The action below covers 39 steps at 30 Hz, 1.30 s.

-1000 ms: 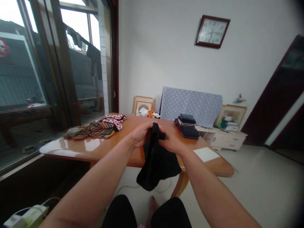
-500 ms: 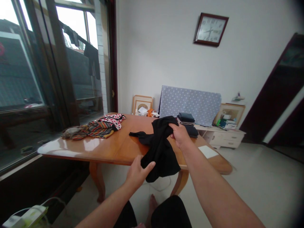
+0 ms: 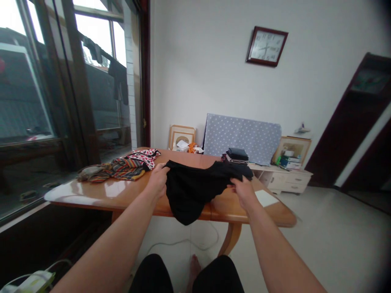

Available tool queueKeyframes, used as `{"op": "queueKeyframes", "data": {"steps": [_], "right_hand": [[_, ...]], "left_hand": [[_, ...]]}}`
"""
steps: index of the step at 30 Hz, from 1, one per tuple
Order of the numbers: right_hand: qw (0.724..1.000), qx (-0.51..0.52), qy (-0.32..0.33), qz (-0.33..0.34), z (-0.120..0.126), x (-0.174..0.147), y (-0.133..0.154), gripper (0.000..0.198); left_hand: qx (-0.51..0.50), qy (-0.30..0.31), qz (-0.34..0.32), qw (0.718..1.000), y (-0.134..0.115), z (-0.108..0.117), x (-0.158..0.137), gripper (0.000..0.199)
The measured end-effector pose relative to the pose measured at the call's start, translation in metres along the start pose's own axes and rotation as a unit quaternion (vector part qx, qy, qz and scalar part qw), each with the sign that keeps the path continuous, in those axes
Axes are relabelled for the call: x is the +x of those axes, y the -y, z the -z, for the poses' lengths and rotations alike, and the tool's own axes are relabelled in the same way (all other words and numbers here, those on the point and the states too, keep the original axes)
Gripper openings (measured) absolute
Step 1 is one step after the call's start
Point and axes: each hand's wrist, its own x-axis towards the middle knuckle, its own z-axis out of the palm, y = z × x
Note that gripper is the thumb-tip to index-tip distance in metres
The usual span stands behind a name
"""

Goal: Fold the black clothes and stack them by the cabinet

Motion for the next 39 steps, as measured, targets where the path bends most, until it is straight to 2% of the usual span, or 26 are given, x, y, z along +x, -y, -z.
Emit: {"op": "queueKeyframes", "data": {"steps": [1,3,4,6,9,11,14,17,23,28,32,35,39], "right_hand": [[0.996,-0.075,0.036,-0.016,0.007,-0.009,-0.013,0.023],[0.961,-0.200,0.178,-0.066,0.022,-0.027,-0.035,0.014],[0.946,-0.215,0.227,-0.080,0.027,-0.034,-0.043,0.017],[0.938,-0.216,0.261,-0.072,0.035,-0.043,-0.050,0.026],[0.951,-0.234,0.200,0.013,0.033,-0.042,-0.048,0.033],[0.946,-0.276,0.151,0.078,0.024,-0.038,-0.045,0.033],[0.917,-0.342,0.128,0.161,0.002,-0.036,-0.043,0.031],[0.879,-0.398,0.149,0.216,-0.020,-0.044,-0.046,0.034],[0.810,-0.493,0.192,0.253,-0.048,-0.067,-0.055,0.048],[0.771,-0.524,0.227,0.282,-0.061,-0.077,-0.058,0.038],[0.774,-0.523,0.216,0.285,-0.064,-0.084,-0.059,0.018],[0.780,-0.506,0.201,0.309,-0.061,-0.094,-0.058,0.013],[0.780,-0.480,0.222,0.336,-0.052,-0.107,-0.060,0.010]], "left_hand": [[0.009,-0.005,0.011,1.000,0.003,0.002,0.000,0.028],[0.036,-0.017,0.027,0.999,0.015,0.009,-0.004,0.025],[0.049,-0.022,0.032,0.998,0.022,0.012,-0.007,0.023],[0.065,-0.031,0.040,0.997,0.034,0.019,-0.014,0.021],[0.060,-0.043,0.050,0.996,0.044,0.024,-0.020,0.023],[0.047,-0.044,0.056,0.996,0.044,0.025,-0.023,0.028],[0.040,-0.021,0.063,0.997,0.038,0.024,-0.030,0.035],[0.061,0.024,0.079,0.995,0.029,0.027,-0.038,0.037],[0.166,0.020,0.096,0.981,0.020,0.040,-0.053,0.026],[0.223,-0.005,0.093,0.970,0.025,0.052,-0.058,0.019],[0.245,0.003,0.093,0.965,0.030,0.058,-0.061,0.022],[0.215,-0.001,0.091,0.972,0.035,0.061,-0.063,0.025],[0.167,-0.030,0.084,0.982,0.044,0.064,-0.062,0.033]]}}
